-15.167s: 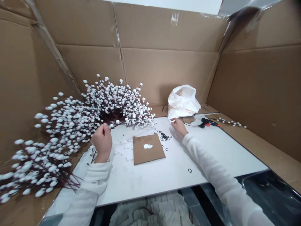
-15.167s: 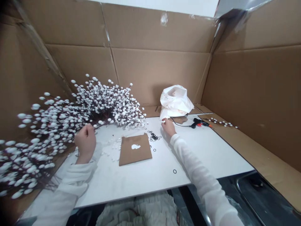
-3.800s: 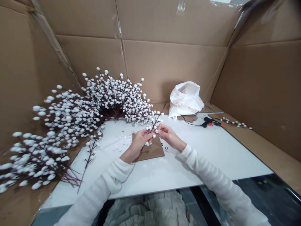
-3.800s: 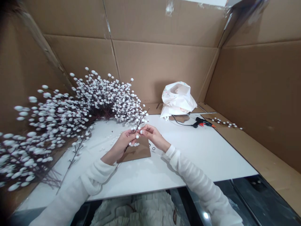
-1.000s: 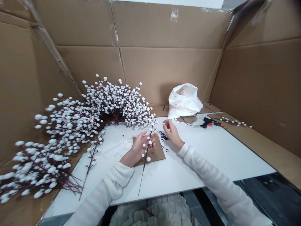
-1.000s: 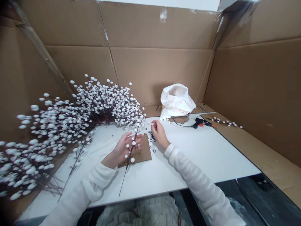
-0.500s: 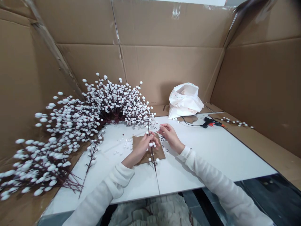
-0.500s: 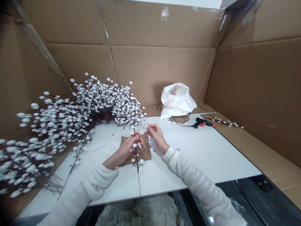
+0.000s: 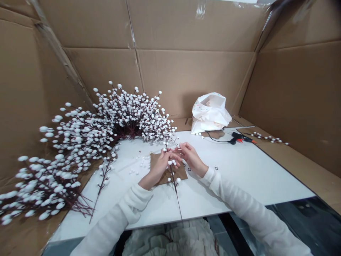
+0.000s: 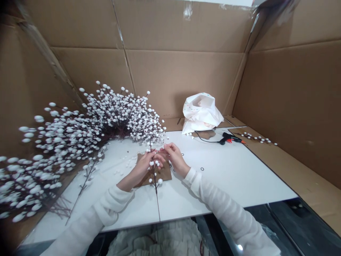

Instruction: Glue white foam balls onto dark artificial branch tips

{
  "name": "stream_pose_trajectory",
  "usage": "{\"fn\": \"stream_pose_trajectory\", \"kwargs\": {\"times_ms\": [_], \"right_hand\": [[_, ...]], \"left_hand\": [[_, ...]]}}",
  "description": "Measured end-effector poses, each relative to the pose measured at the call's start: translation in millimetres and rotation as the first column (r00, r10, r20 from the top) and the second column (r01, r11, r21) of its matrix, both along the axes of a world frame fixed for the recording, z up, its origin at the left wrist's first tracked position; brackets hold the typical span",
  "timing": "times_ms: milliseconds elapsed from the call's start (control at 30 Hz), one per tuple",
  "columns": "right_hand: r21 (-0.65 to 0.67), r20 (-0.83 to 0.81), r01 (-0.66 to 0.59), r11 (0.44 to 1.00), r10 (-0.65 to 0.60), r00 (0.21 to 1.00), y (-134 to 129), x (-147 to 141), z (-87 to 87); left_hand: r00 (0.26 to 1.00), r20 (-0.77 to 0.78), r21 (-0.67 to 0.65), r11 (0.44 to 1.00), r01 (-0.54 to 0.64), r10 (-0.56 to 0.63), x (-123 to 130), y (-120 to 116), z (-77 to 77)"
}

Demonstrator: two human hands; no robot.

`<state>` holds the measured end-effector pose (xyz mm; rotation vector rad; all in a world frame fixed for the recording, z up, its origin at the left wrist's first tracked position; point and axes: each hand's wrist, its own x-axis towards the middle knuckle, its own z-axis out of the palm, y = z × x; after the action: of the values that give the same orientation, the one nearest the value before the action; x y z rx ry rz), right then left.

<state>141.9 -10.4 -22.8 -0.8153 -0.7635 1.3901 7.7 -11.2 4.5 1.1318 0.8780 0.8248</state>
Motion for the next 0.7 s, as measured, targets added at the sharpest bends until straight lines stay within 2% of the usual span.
{"fn": "stream_pose_trajectory", "kwargs": {"times_ms": [100, 267, 500, 700], "right_hand": [[0.006, -0.019, -0.063, 0.998, 0.063, 0.998, -3.6, -1.9, 3.5], [0.048, -0.035, -0.100, 0.994, 0.102, 0.994, -6.2, -3.7, 0.9], [0.092, 0.008, -0.095, 0.991, 0.095, 0.995, -1.9, -2.1, -4.5], [0.090, 0.038, -0.087, 0.992, 0.084, 0.996, -0.4, -1.9, -8.0]], "left_hand": [[1.000, -0.007, -0.002, 1.000, -0.027, 0.027, -0.5, -0.6, 0.8], [0.998, -0.027, -0.038, 0.998, -0.051, 0.050, -1.3, 1.7, 1.3], [0.999, 0.022, 0.017, 0.999, -0.033, 0.032, 1.2, -0.7, -1.6], [0.999, -0.002, 0.009, 0.999, -0.049, 0.049, 1.7, -1.7, -1.0]]}}
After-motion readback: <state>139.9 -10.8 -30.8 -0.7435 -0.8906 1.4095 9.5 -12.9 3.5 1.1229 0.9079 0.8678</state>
